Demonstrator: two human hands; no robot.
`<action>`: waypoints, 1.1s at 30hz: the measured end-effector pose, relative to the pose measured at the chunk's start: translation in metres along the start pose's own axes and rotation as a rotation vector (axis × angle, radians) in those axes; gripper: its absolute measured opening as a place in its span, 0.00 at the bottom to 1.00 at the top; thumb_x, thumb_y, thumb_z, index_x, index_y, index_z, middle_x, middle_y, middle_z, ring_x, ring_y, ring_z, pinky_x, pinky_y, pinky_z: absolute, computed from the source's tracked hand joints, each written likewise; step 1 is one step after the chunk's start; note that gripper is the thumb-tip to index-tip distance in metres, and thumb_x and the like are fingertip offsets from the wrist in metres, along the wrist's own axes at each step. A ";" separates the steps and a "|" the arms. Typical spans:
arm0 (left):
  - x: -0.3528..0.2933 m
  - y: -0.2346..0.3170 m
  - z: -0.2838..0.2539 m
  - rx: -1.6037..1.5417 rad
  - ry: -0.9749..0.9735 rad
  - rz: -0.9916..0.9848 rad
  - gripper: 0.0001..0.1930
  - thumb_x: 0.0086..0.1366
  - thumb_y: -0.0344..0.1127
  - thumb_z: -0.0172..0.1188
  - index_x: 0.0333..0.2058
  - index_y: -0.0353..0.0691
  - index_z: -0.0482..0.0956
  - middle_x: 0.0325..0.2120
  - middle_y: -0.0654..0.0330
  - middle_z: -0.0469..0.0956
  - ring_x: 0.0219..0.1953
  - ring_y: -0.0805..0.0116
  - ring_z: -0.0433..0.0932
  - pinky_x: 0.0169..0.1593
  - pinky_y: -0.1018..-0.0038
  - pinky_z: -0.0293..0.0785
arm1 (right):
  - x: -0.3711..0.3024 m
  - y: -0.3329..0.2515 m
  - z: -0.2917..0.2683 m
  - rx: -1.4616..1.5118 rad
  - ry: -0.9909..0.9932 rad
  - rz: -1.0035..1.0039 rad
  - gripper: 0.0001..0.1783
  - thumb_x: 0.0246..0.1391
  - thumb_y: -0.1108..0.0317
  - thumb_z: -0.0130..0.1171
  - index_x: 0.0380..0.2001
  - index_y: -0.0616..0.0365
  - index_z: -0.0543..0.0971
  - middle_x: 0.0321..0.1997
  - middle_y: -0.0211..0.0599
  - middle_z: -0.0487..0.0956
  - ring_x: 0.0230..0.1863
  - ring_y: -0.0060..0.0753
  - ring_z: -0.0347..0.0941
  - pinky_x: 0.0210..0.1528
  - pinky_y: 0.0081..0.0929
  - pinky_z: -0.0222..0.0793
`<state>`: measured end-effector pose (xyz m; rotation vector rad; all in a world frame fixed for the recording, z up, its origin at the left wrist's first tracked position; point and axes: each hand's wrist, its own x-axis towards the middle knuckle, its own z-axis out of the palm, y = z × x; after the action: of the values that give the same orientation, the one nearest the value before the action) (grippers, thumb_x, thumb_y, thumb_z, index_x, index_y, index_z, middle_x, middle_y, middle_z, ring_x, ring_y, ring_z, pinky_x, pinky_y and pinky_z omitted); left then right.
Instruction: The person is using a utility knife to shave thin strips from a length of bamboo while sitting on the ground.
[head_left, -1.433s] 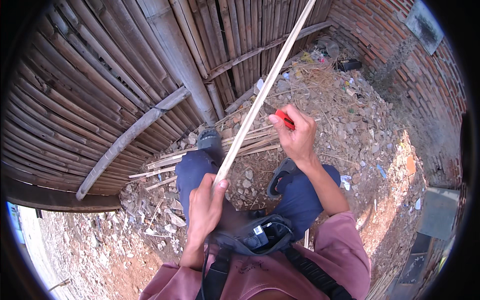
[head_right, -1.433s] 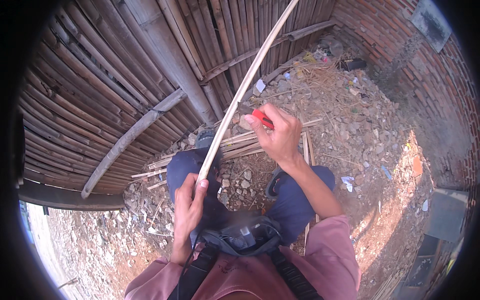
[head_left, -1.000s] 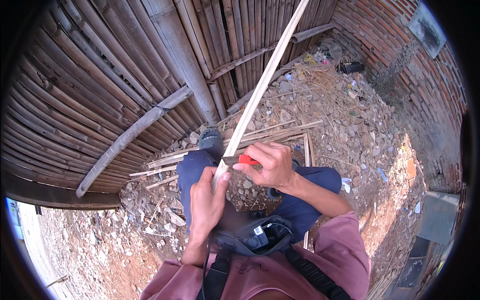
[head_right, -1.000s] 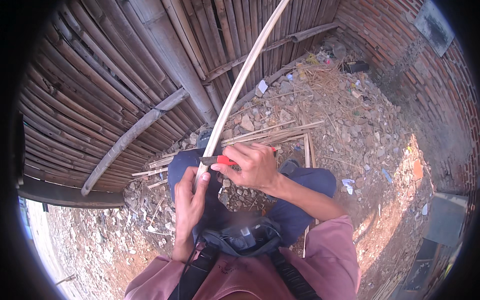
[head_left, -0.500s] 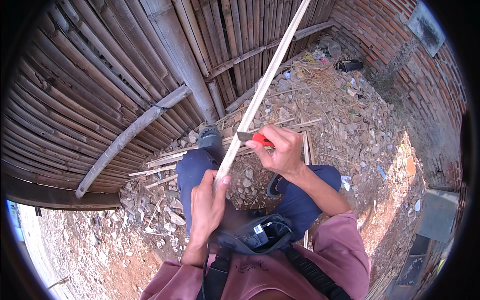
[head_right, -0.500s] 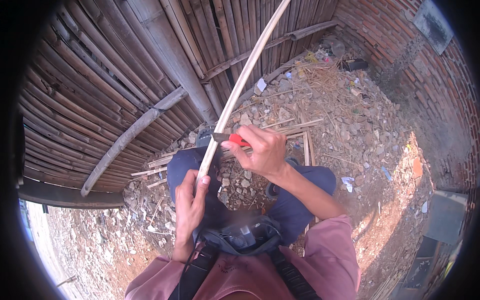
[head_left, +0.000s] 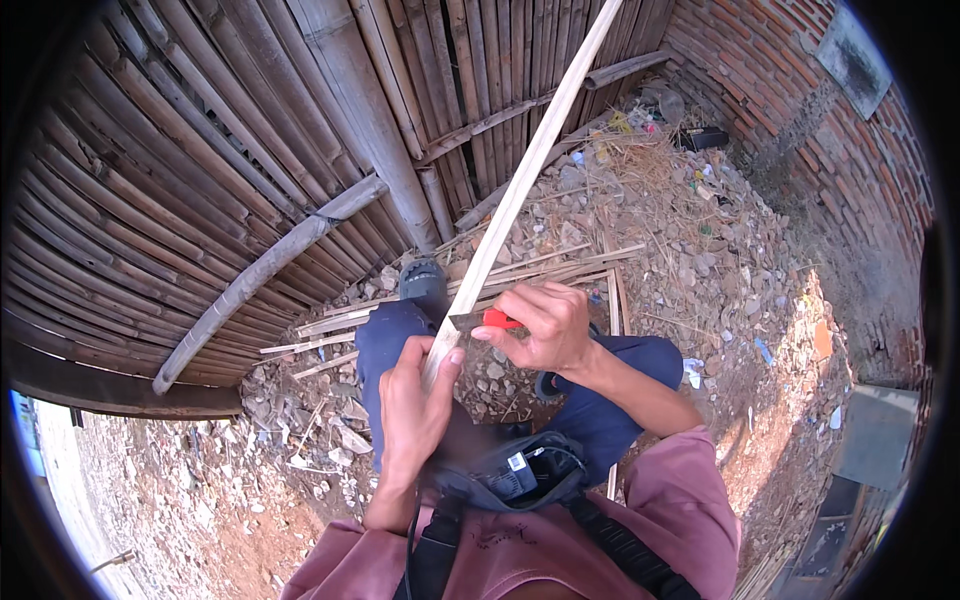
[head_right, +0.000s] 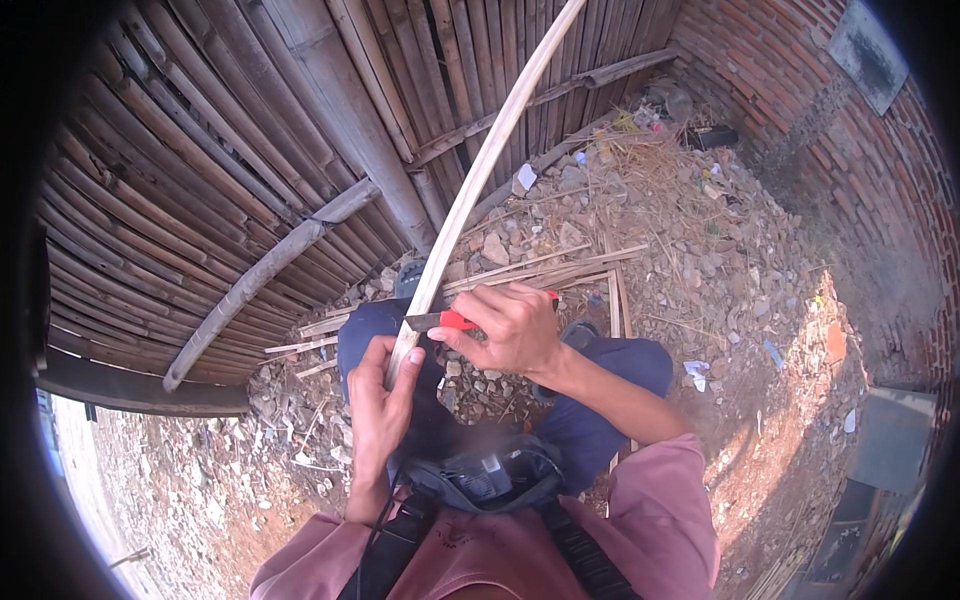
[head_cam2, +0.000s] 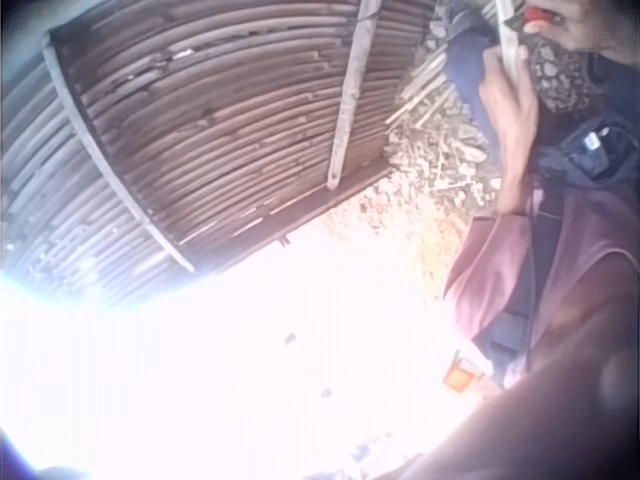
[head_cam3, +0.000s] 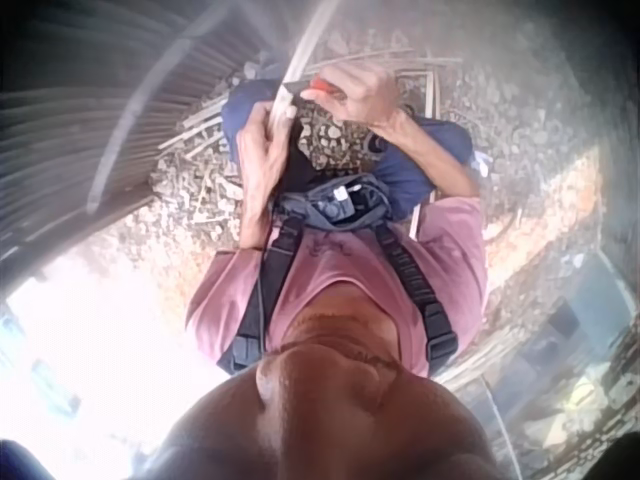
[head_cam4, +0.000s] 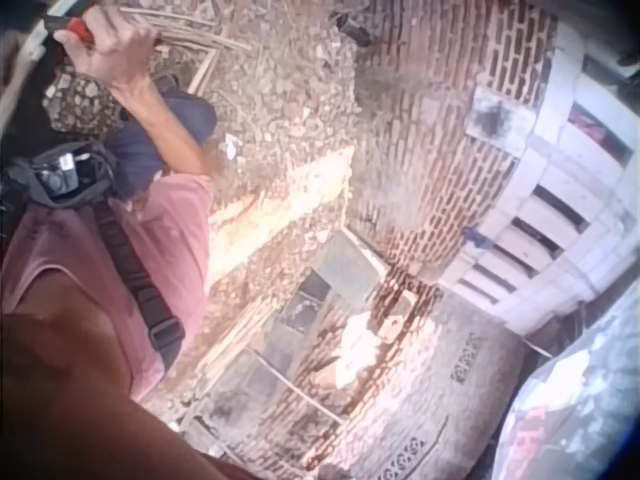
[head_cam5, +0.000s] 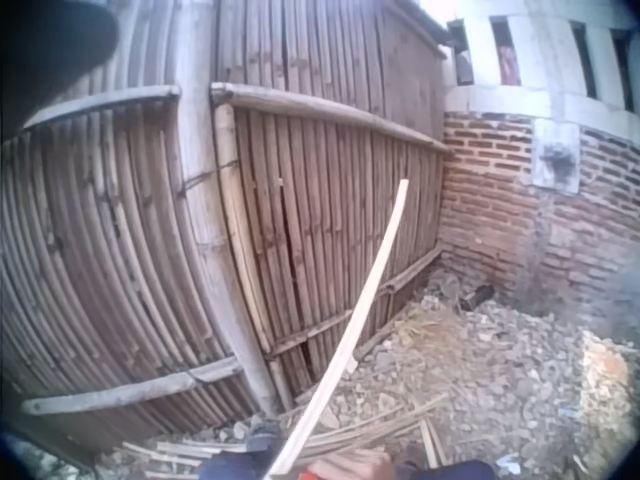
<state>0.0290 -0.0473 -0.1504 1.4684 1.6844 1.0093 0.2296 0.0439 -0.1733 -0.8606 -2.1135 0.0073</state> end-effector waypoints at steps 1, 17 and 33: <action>0.000 0.001 0.000 -0.005 0.007 -0.001 0.12 0.73 0.37 0.67 0.42 0.33 0.80 0.24 0.49 0.84 0.25 0.59 0.83 0.33 0.65 0.75 | 0.001 0.001 0.001 0.008 0.017 0.000 0.25 0.57 0.42 0.72 0.22 0.50 0.78 0.20 0.28 0.76 0.19 0.36 0.76 0.24 0.33 0.69; -0.003 0.003 0.000 0.021 -0.013 0.042 0.12 0.73 0.38 0.67 0.41 0.33 0.80 0.22 0.49 0.82 0.24 0.51 0.83 0.32 0.62 0.75 | 0.005 0.014 -0.003 -0.032 0.087 -0.003 0.25 0.58 0.42 0.71 0.22 0.49 0.78 0.19 0.27 0.75 0.19 0.35 0.76 0.23 0.33 0.67; -0.042 -0.022 -0.018 0.045 -0.051 0.009 0.11 0.72 0.36 0.68 0.35 0.36 0.78 0.13 0.65 0.67 0.18 0.79 0.61 0.22 0.71 0.55 | 0.026 0.114 -0.050 0.010 0.408 0.547 0.24 0.72 0.47 0.60 0.30 0.58 0.81 0.18 0.30 0.72 0.19 0.26 0.67 0.24 0.31 0.59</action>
<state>0.0090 -0.0928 -0.1610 1.5190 1.6750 0.9364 0.3194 0.1317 -0.1559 -1.2896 -1.4555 0.1174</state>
